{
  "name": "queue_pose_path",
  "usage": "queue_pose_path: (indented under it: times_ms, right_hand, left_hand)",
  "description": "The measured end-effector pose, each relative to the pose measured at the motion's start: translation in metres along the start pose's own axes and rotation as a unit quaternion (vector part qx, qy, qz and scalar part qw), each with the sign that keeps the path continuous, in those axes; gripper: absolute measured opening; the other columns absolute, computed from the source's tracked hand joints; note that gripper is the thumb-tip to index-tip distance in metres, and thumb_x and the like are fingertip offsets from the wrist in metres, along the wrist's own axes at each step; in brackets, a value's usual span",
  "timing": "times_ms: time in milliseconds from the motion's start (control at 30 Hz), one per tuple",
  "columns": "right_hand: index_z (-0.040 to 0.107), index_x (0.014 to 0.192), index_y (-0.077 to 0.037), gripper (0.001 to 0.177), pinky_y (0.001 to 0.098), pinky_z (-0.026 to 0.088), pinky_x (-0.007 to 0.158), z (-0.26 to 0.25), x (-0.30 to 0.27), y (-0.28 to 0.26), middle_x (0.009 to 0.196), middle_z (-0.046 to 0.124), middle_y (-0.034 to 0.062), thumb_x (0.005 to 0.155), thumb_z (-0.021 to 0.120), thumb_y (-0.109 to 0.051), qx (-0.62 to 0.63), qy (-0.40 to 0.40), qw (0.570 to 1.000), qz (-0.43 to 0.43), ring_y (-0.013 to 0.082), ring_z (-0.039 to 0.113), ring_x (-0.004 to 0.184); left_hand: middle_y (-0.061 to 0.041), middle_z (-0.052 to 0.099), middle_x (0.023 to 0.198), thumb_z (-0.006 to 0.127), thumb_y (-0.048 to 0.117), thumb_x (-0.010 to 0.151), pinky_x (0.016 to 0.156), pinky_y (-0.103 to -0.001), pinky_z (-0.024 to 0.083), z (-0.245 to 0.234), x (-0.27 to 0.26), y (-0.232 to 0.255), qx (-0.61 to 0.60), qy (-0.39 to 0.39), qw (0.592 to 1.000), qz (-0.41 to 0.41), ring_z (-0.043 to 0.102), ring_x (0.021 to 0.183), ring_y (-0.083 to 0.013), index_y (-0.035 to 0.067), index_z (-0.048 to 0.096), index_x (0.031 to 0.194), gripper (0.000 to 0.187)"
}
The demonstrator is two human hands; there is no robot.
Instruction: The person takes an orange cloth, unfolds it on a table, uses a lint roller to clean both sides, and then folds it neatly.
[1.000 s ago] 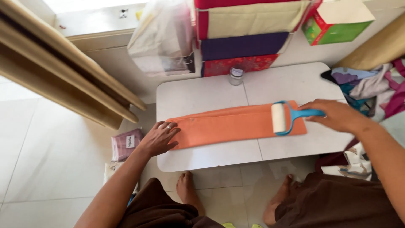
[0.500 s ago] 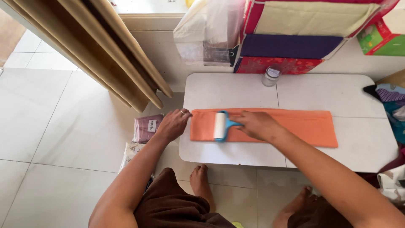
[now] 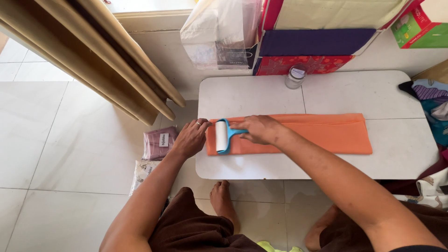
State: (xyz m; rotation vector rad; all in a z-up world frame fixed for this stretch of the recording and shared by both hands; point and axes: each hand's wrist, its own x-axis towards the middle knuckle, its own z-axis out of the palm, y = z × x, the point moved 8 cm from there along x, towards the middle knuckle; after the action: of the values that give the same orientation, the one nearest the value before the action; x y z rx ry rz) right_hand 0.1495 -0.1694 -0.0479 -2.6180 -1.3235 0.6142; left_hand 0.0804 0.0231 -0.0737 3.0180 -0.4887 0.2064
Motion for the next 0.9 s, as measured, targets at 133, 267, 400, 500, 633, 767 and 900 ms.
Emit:
queue_pose_path:
  times_ms: [133, 267, 400, 500, 633, 767, 900]
  right_hand:
    - [0.055, 0.142, -0.047, 0.048, 0.0544, 0.059, 0.091, -0.014, -0.009, -0.006, 0.108, 0.07, 0.0116, 0.096, 0.062, -0.037, 0.021, -0.028, 0.999, 0.02, 0.0403, 0.071, 0.104]
    - [0.057, 0.142, -0.046, 0.047, 0.0528, 0.06, 0.09, 0.004, 0.022, -0.025, 0.106, 0.07, 0.0104, 0.096, 0.062, -0.039, 0.025, -0.007, 1.0, 0.015, 0.0374, 0.072, 0.103]
    - [0.056, 0.141, -0.048, 0.046, 0.0518, 0.059, 0.09, 0.01, 0.022, -0.024, 0.106, 0.069, 0.009, 0.096, 0.063, -0.04, 0.037, 0.022, 0.999, 0.012, 0.0352, 0.072, 0.103]
    - [0.053, 0.143, -0.049, 0.047, 0.0516, 0.058, 0.093, 0.005, -0.002, -0.002, 0.11, 0.069, 0.0091, 0.097, 0.062, -0.04, 0.03, 0.016, 0.999, 0.015, 0.0348, 0.07, 0.106]
    - [0.049, 0.148, -0.045, 0.048, 0.0519, 0.055, 0.1, -0.008, -0.048, 0.03, 0.123, 0.066, 0.0128, 0.101, 0.056, -0.038, 0.027, -0.024, 0.999, 0.032, 0.0363, 0.065, 0.118]
    - [0.051, 0.148, -0.044, 0.047, 0.0534, 0.054, 0.102, -0.041, -0.106, 0.069, 0.123, 0.067, 0.0132, 0.102, 0.055, -0.035, 0.043, -0.037, 0.995, 0.087, 0.0374, 0.065, 0.119]
    - [0.058, 0.144, -0.044, 0.047, 0.0508, 0.055, 0.101, -0.046, -0.169, 0.157, 0.12, 0.069, 0.0131, 0.098, 0.06, -0.036, 0.015, -0.048, 0.984, 0.171, 0.037, 0.066, 0.118]
  left_hand:
    - [-0.003, 0.055, 0.119, 0.051, 0.012, 0.094, 0.083, -0.04, 0.054, 0.002, 0.002, -0.006, -0.018, 0.01, 1.0, -0.003, 0.063, 0.11, -0.0266, 0.02, 0.05, 0.132, 0.038]
    - [0.0, 0.054, 0.118, 0.057, 0.012, 0.087, 0.079, -0.038, 0.053, 0.001, 0.004, -0.007, 0.006, 0.031, 0.999, 0.004, 0.064, 0.105, -0.0246, 0.022, 0.051, 0.127, 0.042]
    - [-0.006, 0.05, 0.123, 0.058, 0.008, 0.083, 0.082, -0.04, 0.051, -0.018, 0.003, 0.013, 0.01, 0.099, 0.991, 0.094, 0.061, 0.112, -0.0299, 0.017, 0.047, 0.111, 0.031]
    - [-0.011, 0.05, 0.125, 0.058, 0.009, 0.084, 0.083, -0.043, 0.051, -0.014, -0.002, 0.036, -0.014, 0.122, 0.979, 0.165, 0.06, 0.115, -0.0345, 0.015, 0.045, 0.105, 0.025]
    - [-0.009, 0.049, 0.125, 0.059, 0.019, 0.083, 0.084, -0.043, 0.055, 0.019, -0.006, 0.04, -0.081, -0.041, 0.989, 0.113, 0.061, 0.114, -0.0341, 0.015, 0.043, 0.117, 0.037]
    - [-0.008, 0.047, 0.131, 0.061, 0.03, 0.084, 0.095, -0.043, 0.055, 0.01, 0.001, 0.035, -0.043, -0.119, 0.99, 0.058, 0.056, 0.126, -0.031, 0.016, 0.043, 0.126, 0.047]
    - [-0.006, 0.045, 0.14, 0.059, 0.035, 0.085, 0.102, -0.041, 0.051, 0.007, 0.004, 0.037, 0.007, -0.156, 0.986, 0.053, 0.043, 0.141, -0.029, 0.016, 0.047, 0.131, 0.051]
